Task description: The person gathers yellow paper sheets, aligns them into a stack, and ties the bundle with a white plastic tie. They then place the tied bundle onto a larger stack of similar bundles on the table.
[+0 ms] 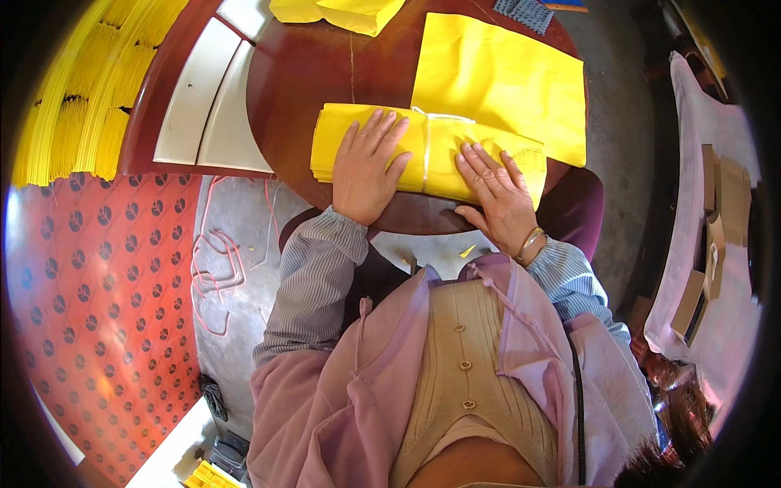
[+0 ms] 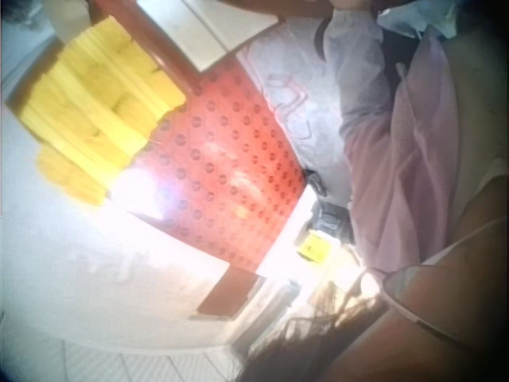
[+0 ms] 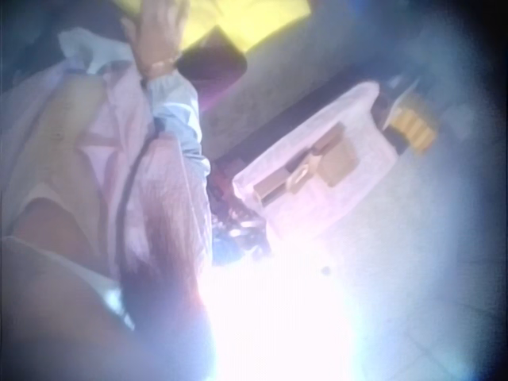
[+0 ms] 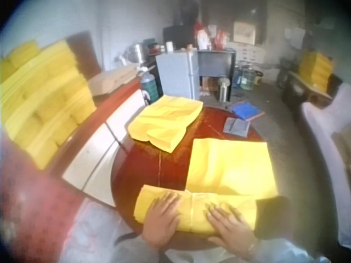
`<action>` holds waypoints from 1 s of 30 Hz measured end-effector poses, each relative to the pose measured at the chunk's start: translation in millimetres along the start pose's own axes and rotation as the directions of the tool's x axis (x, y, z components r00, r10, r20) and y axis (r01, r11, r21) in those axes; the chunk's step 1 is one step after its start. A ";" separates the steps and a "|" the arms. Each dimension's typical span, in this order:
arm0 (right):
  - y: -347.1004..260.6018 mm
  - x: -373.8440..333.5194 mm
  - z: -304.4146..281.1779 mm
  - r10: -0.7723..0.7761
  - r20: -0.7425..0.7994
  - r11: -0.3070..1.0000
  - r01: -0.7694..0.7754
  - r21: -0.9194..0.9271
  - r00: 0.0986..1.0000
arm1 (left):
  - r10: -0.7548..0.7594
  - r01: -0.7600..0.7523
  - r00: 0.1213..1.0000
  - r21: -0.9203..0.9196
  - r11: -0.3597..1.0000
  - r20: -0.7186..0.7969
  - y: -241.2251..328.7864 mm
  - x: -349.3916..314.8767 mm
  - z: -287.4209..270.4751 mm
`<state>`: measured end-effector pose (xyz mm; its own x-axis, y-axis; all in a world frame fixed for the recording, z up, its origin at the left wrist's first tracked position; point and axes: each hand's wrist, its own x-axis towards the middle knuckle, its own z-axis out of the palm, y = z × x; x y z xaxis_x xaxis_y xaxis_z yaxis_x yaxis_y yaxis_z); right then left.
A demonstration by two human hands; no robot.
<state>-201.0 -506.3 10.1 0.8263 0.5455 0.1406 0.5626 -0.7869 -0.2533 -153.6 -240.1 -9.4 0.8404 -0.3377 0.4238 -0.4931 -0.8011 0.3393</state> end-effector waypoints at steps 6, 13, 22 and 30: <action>5.8 -5.6 -0.2 0.026 -0.010 0.999 -0.027 -0.041 1.000 | -0.012 0.012 1.000 0.008 1.000 0.014 -1.5 7.7 2.7; 5.4 -18.8 2.2 0.054 0.015 0.994 -0.052 -0.094 0.998 | -0.007 0.007 0.999 -0.012 1.000 -0.034 -2.4 2.8 -0.2; -7.6 -12.0 -1.6 0.028 -0.046 0.993 -0.033 -0.110 0.999 | 0.017 -0.022 0.997 -0.065 0.998 -0.080 -9.4 5.9 -2.1; 1.3 -13.5 6.6 0.109 0.053 0.988 -0.102 -0.114 0.993 | -0.048 0.046 0.999 0.203 0.978 0.004 -19.4 -7.5 -5.6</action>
<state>-211.5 -512.8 1.6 0.8799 0.4712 0.0612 0.4747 -0.8663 -0.1554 -151.5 -219.3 -14.5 0.8637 -0.3010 0.4042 -0.3981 -0.8993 0.1811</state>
